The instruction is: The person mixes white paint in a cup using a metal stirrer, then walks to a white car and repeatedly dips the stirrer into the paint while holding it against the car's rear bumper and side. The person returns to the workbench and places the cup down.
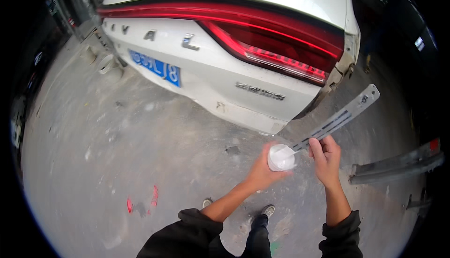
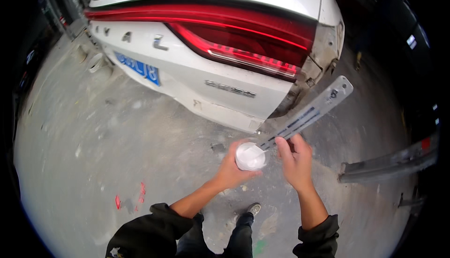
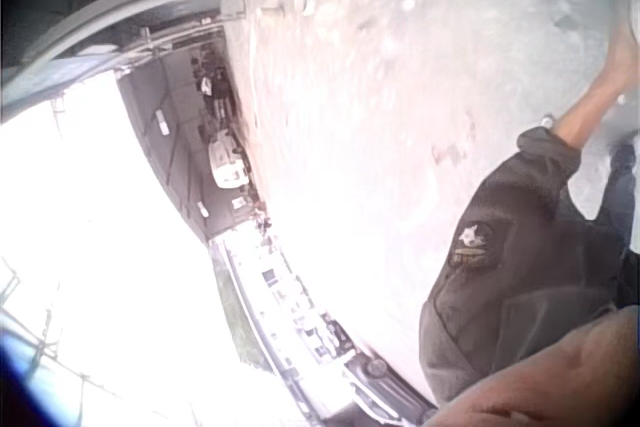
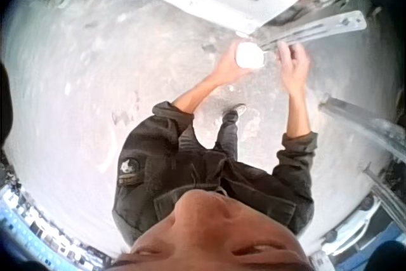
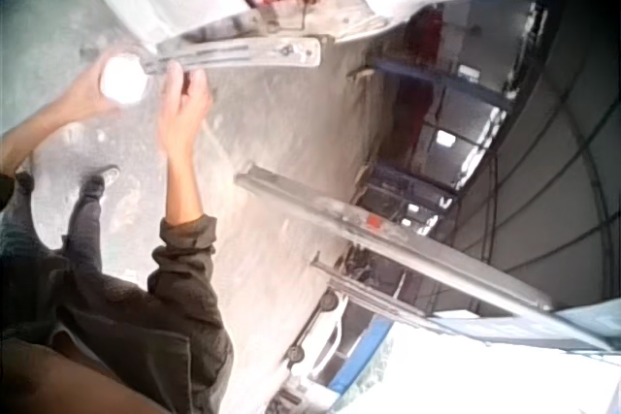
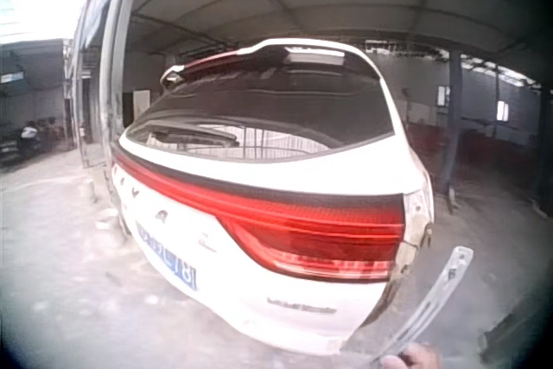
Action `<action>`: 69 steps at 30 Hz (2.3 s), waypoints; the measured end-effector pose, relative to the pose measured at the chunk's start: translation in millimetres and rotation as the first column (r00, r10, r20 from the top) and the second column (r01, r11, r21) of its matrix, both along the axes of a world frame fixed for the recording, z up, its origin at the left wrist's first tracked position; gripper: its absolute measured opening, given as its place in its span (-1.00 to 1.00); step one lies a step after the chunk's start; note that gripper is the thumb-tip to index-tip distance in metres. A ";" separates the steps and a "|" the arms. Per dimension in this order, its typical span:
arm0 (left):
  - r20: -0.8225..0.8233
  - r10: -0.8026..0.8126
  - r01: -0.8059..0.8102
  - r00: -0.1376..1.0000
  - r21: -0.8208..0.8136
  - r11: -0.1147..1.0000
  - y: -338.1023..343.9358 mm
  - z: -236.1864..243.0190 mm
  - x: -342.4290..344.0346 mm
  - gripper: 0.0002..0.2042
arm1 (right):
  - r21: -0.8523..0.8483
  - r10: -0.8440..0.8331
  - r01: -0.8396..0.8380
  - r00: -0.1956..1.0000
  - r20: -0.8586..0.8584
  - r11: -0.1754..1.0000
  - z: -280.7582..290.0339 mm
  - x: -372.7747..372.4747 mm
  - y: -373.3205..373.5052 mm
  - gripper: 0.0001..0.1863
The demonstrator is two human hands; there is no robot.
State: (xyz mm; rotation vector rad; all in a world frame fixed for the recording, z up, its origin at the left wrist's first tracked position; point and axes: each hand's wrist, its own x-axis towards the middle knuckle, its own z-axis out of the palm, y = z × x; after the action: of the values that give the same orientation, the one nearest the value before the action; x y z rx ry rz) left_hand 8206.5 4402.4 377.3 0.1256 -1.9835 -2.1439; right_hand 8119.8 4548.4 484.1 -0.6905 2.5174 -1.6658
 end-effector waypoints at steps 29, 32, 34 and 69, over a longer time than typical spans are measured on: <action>-0.216 0.098 -0.078 0.971 0.098 0.992 37.3 -43.2 -130.1 -0.20 | 0.105 0.072 -0.045 0.960 -0.270 0.993 -39.3 -127.8 24.0 -0.71; -0.254 0.112 -0.105 0.961 0.044 0.994 35.7 -49.6 -131.9 -0.21 | -0.006 0.016 -0.018 0.963 -0.269 1.000 -29.9 -135.6 27.3 -0.74; -0.306 0.121 -0.114 0.945 0.038 0.993 38.8 -55.6 -136.0 -0.21 | 0.034 0.051 -0.043 0.949 -0.311 0.999 -47.8 -133.3 26.9 -0.73; -0.398 0.165 -0.134 0.903 0.105 0.985 35.9 -63.5 -142.4 -0.27 | -0.178 0.004 -0.072 0.934 -0.358 0.981 -32.1 -155.8 14.0 -0.72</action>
State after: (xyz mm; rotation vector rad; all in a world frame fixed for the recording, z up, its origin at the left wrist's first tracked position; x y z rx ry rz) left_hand 8064.1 4438.3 313.9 -0.1417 -1.6033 -1.9549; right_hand 7964.0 4562.5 452.0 -1.1491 2.5655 -1.9379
